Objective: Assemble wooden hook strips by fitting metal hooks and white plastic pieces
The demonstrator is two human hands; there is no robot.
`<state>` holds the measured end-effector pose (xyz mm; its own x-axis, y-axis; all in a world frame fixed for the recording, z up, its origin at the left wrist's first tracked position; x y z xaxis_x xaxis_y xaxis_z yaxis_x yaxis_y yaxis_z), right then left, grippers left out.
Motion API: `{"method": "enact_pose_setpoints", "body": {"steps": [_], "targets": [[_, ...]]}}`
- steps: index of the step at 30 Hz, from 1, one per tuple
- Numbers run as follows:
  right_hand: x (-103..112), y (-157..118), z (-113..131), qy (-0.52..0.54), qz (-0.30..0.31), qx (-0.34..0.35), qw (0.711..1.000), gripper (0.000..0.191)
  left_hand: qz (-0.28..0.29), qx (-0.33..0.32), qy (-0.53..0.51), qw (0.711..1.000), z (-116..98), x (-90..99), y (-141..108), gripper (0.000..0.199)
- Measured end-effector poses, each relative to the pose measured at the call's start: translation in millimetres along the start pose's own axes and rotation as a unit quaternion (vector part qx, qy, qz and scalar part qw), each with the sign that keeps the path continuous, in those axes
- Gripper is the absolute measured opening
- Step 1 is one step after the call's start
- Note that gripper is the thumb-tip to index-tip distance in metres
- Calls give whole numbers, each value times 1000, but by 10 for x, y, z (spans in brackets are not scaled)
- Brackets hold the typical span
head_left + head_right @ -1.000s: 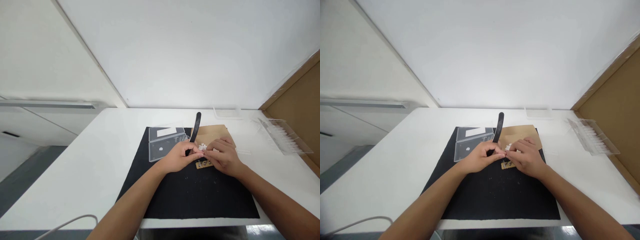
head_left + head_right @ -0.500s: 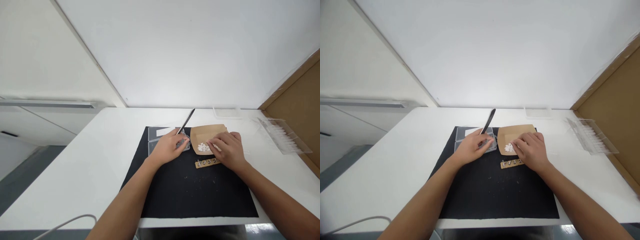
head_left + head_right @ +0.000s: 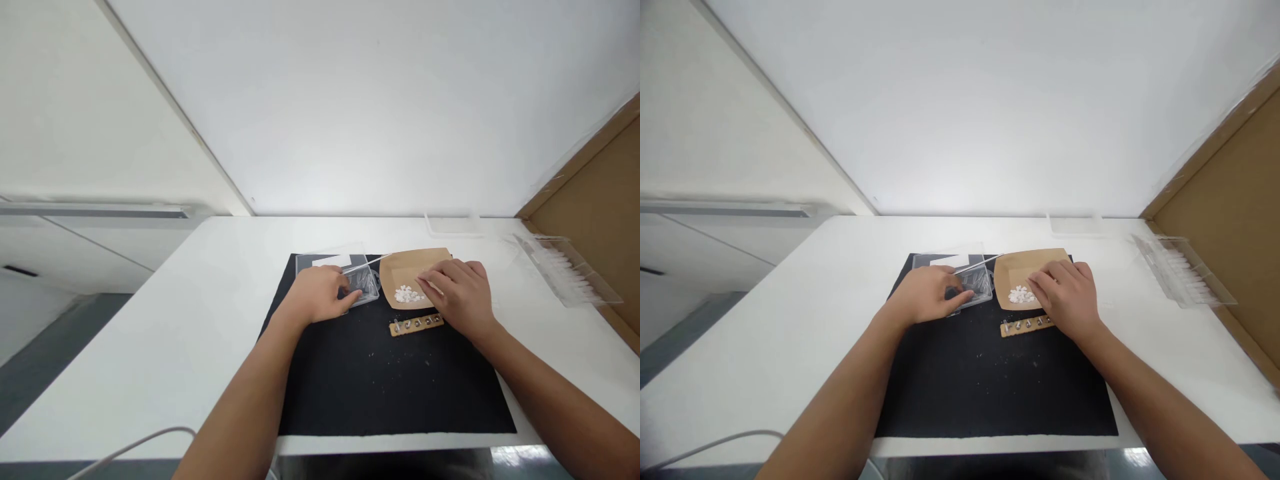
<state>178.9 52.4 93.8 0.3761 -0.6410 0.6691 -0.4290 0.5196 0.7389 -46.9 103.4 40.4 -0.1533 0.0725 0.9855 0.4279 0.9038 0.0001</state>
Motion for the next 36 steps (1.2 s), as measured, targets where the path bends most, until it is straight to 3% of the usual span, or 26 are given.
{"method": "enact_pose_setpoints", "body": {"steps": [8,21,28,33,36], "targets": [[-6,7,19,30,1,-14,999,8,18,-22,-54,998,-40,-46,-3,46],[-1,-11,33,60,-5,-29,998,7,63,-74,-80,992,-135,-198,11,23],[-14,-13,43,75,0,-25,997,8,55,-92,-113,988,-168,-178,14,30],[25,-17,48,105,-24,-15,994,11,-21,-52,-92,994,-1,16,36,36],[60,-16,54,108,-40,-8,993,13,-23,-5,-36,999,191,-7,54,34]]}}
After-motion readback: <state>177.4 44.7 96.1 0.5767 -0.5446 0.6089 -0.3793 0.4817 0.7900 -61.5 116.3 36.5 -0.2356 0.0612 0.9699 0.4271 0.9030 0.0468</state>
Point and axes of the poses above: each hand's wrist, its own y-axis towards the middle knuckle, its own x-axis out of the back of the hand, z = x × y, the point moved 10 cm from there along y, towards the middle knuckle, and after that the axes turned 3 degrees about -z, right-handed, at the moved point
